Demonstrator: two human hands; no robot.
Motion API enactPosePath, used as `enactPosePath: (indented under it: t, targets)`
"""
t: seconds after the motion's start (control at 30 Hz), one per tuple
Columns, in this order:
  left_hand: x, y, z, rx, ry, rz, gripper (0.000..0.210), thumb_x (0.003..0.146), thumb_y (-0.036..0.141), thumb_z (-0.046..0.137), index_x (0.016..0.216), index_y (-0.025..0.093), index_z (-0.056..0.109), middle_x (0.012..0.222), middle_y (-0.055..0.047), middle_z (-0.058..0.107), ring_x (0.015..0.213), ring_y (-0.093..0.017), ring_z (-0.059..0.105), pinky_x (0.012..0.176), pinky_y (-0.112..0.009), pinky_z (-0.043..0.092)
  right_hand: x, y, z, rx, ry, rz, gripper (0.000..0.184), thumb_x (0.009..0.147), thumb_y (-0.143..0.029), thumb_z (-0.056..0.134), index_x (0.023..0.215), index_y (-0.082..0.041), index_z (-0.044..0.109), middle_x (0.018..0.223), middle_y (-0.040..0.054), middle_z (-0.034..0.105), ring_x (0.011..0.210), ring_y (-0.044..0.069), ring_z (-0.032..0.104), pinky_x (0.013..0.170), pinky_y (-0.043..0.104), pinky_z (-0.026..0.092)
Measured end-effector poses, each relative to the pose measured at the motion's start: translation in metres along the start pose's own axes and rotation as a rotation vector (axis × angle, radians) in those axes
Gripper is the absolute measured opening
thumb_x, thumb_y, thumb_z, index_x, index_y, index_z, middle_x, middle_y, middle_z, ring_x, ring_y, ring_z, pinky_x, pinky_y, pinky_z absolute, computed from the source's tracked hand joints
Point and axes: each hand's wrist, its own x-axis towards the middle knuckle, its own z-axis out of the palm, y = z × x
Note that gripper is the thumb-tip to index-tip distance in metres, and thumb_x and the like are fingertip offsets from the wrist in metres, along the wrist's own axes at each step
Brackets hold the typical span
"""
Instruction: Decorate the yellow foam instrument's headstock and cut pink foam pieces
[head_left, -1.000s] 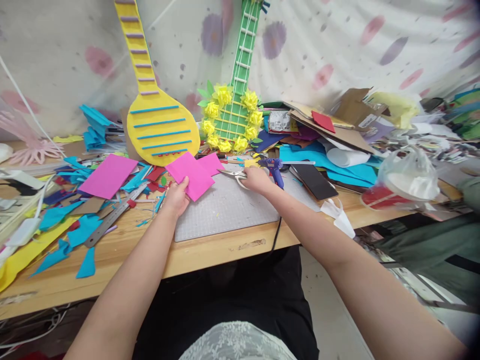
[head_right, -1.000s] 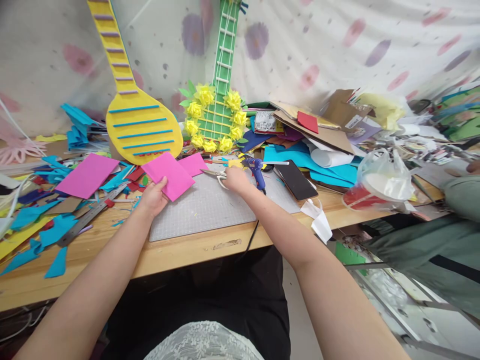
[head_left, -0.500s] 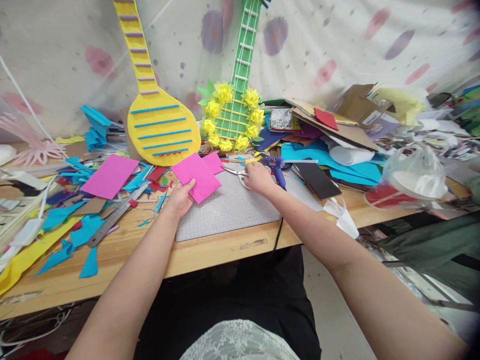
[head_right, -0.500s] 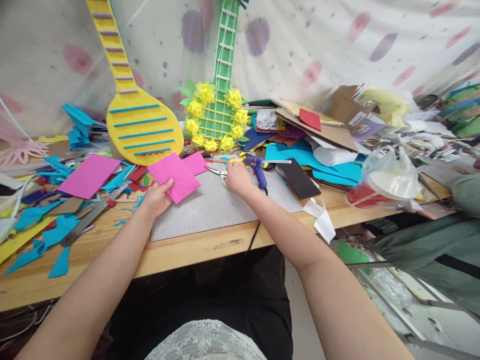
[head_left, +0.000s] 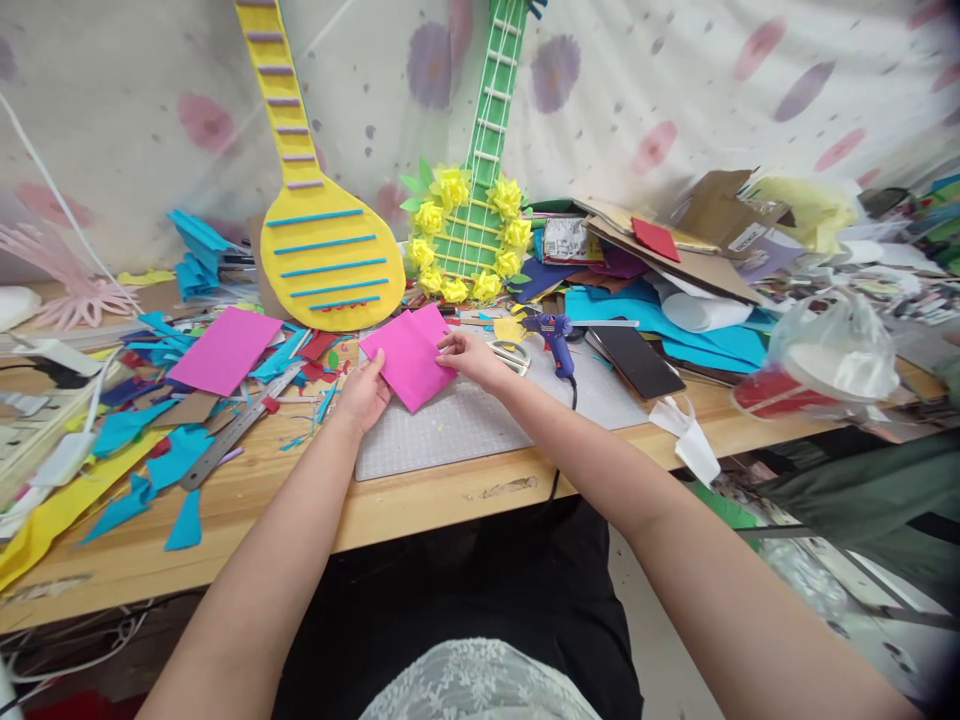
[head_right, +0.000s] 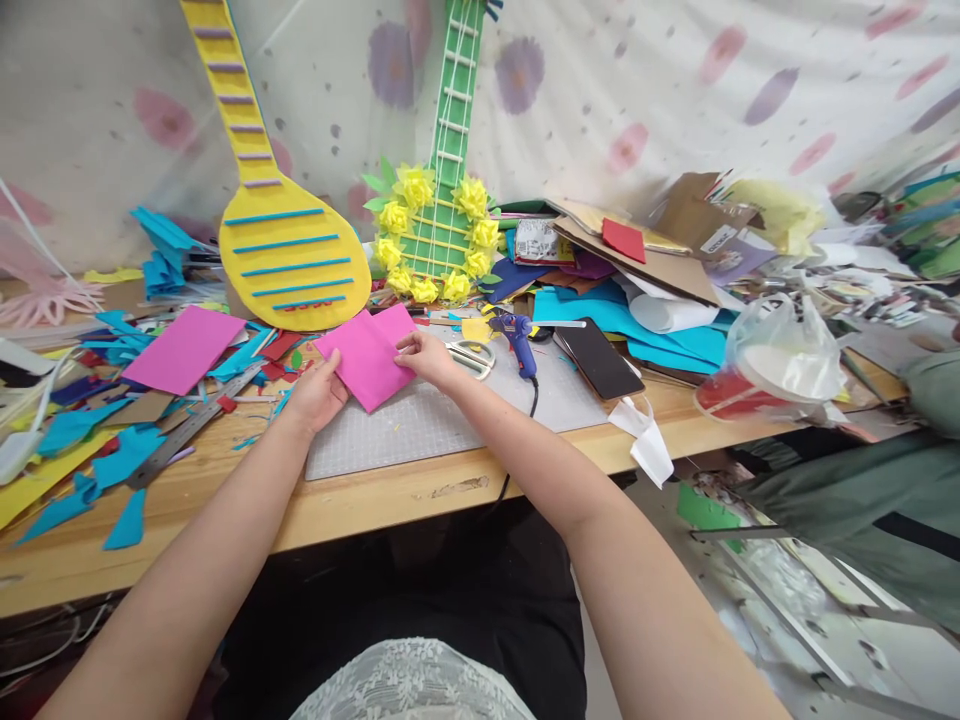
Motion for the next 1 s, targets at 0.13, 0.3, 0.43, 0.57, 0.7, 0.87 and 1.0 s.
enactPosePath:
  t: [0.13,0.3,0.43,0.57,0.7,0.87,1.0]
  targets:
    - [0.003,0.002,-0.002,0.026,0.031,-0.016,0.021,0.091,0.015,0.043,0.092,0.012,0.064,0.087,-0.009,0.073,0.09,-0.016,0.068,0.091,-0.031,0.05,-0.002,0.001,-0.007,-0.017,-0.031,-0.005,0.022,0.066,-0.013,0.065,0.084,-0.016,0.053,0.055,-0.0075,0.049,0.054,0.007,0.046,0.057,0.02,0.037]
    - [0.001,0.0,0.001,0.044,0.038,-0.054,0.02,0.09,0.014,0.043,0.093,0.011,0.062,0.085,-0.008,0.072,0.083,-0.015,0.069,0.086,-0.03,0.052,-0.003,0.004,-0.009,0.04,-0.012,-0.014,0.023,0.063,-0.013,0.066,0.082,-0.015,0.054,0.051,-0.0077,0.049,0.051,0.007,0.044,0.055,0.021,0.035]
    - [0.003,0.001,-0.002,0.049,0.029,-0.045,0.022,0.093,0.022,0.042,0.096,0.013,0.062,0.084,-0.006,0.072,0.074,-0.012,0.068,0.082,-0.027,0.053,0.0,0.008,-0.008,0.089,-0.023,-0.019,0.02,0.061,-0.012,0.066,0.077,-0.015,0.055,0.049,-0.0071,0.049,0.048,0.007,0.042,0.052,0.021,0.031]
    - [0.006,0.006,-0.008,0.053,0.03,0.006,0.018,0.088,0.029,0.052,0.095,0.015,0.063,0.083,-0.004,0.071,0.07,-0.01,0.066,0.078,-0.025,0.052,0.001,0.011,-0.009,0.098,-0.022,-0.116,0.022,0.058,-0.012,0.065,0.078,-0.016,0.057,0.052,-0.0069,0.05,0.051,0.008,0.045,0.054,0.021,0.034]
    - [0.005,0.008,-0.009,0.087,-0.017,0.034,0.017,0.077,0.013,0.064,0.093,0.016,0.063,0.083,-0.001,0.072,0.068,-0.008,0.065,0.077,-0.022,0.052,0.002,0.011,-0.01,0.14,-0.003,-0.197,0.02,0.056,-0.014,0.066,0.075,-0.015,0.059,0.057,-0.0063,0.053,0.055,0.007,0.046,0.057,0.022,0.036]
    - [0.001,-0.001,-0.004,0.165,-0.05,-0.009,0.018,0.072,0.015,0.069,0.089,0.013,0.064,0.079,-0.005,0.072,0.07,-0.013,0.067,0.076,-0.027,0.055,0.005,0.008,-0.003,0.243,-0.001,-0.161,0.02,0.056,-0.016,0.067,0.074,-0.015,0.056,0.061,-0.0064,0.053,0.057,0.007,0.047,0.059,0.022,0.039]
    - [0.002,-0.007,-0.001,0.227,0.099,0.085,0.011,0.073,0.012,0.068,0.083,0.01,0.065,0.071,-0.005,0.071,0.072,-0.016,0.068,0.074,-0.028,0.056,0.004,0.002,-0.001,0.165,-0.034,-0.119,0.017,0.064,-0.017,0.065,0.077,-0.015,0.055,0.063,-0.0045,0.055,0.058,0.008,0.05,0.061,0.023,0.043]
